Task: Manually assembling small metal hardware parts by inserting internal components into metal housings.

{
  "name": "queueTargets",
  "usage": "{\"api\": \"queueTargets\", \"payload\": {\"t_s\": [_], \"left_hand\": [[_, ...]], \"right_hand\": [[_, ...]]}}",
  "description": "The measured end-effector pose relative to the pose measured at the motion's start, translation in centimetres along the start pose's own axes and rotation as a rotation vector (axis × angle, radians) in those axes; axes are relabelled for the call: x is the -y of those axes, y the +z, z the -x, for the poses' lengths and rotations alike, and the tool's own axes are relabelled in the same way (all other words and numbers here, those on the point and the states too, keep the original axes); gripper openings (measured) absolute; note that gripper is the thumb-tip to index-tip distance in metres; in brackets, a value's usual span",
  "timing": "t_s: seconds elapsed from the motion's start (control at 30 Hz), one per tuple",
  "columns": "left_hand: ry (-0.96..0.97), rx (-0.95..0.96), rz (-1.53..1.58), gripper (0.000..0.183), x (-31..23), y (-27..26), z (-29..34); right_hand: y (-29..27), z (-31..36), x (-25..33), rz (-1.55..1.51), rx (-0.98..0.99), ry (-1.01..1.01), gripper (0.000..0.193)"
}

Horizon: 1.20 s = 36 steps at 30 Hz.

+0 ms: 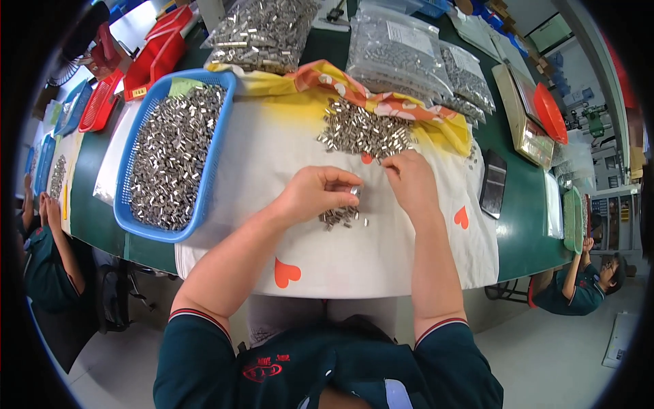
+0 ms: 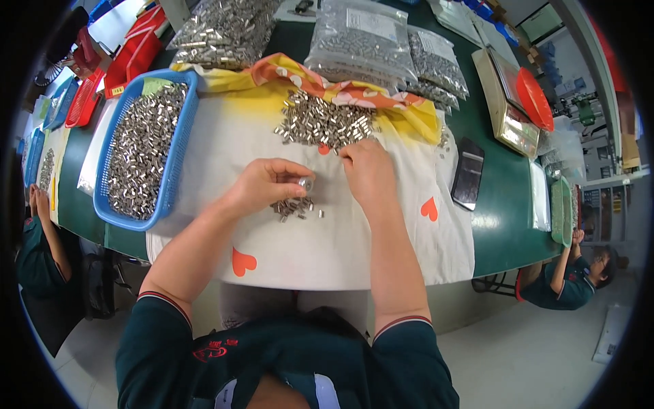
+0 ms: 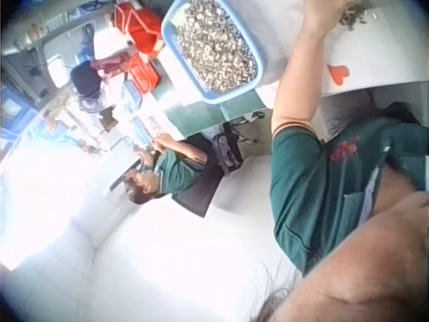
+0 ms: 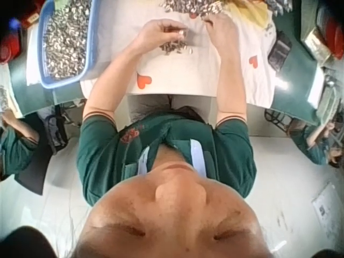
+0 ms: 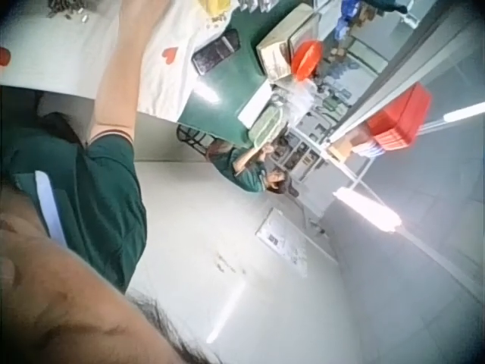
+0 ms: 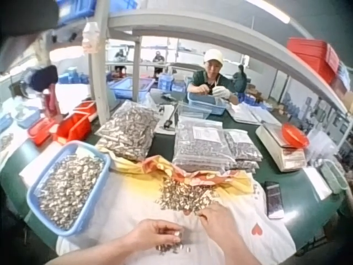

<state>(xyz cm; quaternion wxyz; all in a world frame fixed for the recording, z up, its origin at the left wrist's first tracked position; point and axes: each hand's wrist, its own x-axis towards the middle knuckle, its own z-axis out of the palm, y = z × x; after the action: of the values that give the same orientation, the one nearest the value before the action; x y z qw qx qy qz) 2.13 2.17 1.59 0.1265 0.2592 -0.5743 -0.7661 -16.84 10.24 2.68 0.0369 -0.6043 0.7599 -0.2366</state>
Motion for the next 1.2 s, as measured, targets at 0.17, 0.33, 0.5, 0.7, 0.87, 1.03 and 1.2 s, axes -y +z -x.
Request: {"api": "queueTargets", "payload": {"t_s": [0.17, 0.33, 0.5, 0.7, 0.87, 1.03, 1.2], "left_hand": [[0.048, 0.021, 0.066, 0.026, 1.4, 0.0, -0.3], [0.069, -0.013, 0.117, 0.027, 1.2, -0.2, -0.2], [0.044, -0.001, 0.169, 0.028, 1.1, -0.6, -0.5], [0.110, -0.086, 0.257, 0.029, 0.8, -0.5, -0.5], [0.099, -0.074, 0.206, 0.029, 1.2, -0.7, -0.7], [0.101, -0.093, 0.186, 0.029, 1.2, -0.5, -0.5], [0.087, -0.075, 0.163, 0.029, 1.5, -0.5, -0.4]], "right_hand": [[0.8, 0.3, -0.4, 0.023, 0.018, -0.010, 0.008], [0.9, 0.2, 0.3, 0.006, -0.010, -0.057, 0.009], [0.0, 0.2, 1.8, -0.429, -0.016, 0.149, 0.007], [-0.1, 0.9, 3.4, -0.788, 0.202, 0.147, 0.009], [-0.2, 1.1, 3.7, -0.708, 0.142, 0.033, 0.007], [-0.2, 1.2, 3.9, -0.682, 0.098, -0.019, 0.007], [-0.4, 1.6, 4.0, -0.607, 0.113, -0.056, 0.007]]}}
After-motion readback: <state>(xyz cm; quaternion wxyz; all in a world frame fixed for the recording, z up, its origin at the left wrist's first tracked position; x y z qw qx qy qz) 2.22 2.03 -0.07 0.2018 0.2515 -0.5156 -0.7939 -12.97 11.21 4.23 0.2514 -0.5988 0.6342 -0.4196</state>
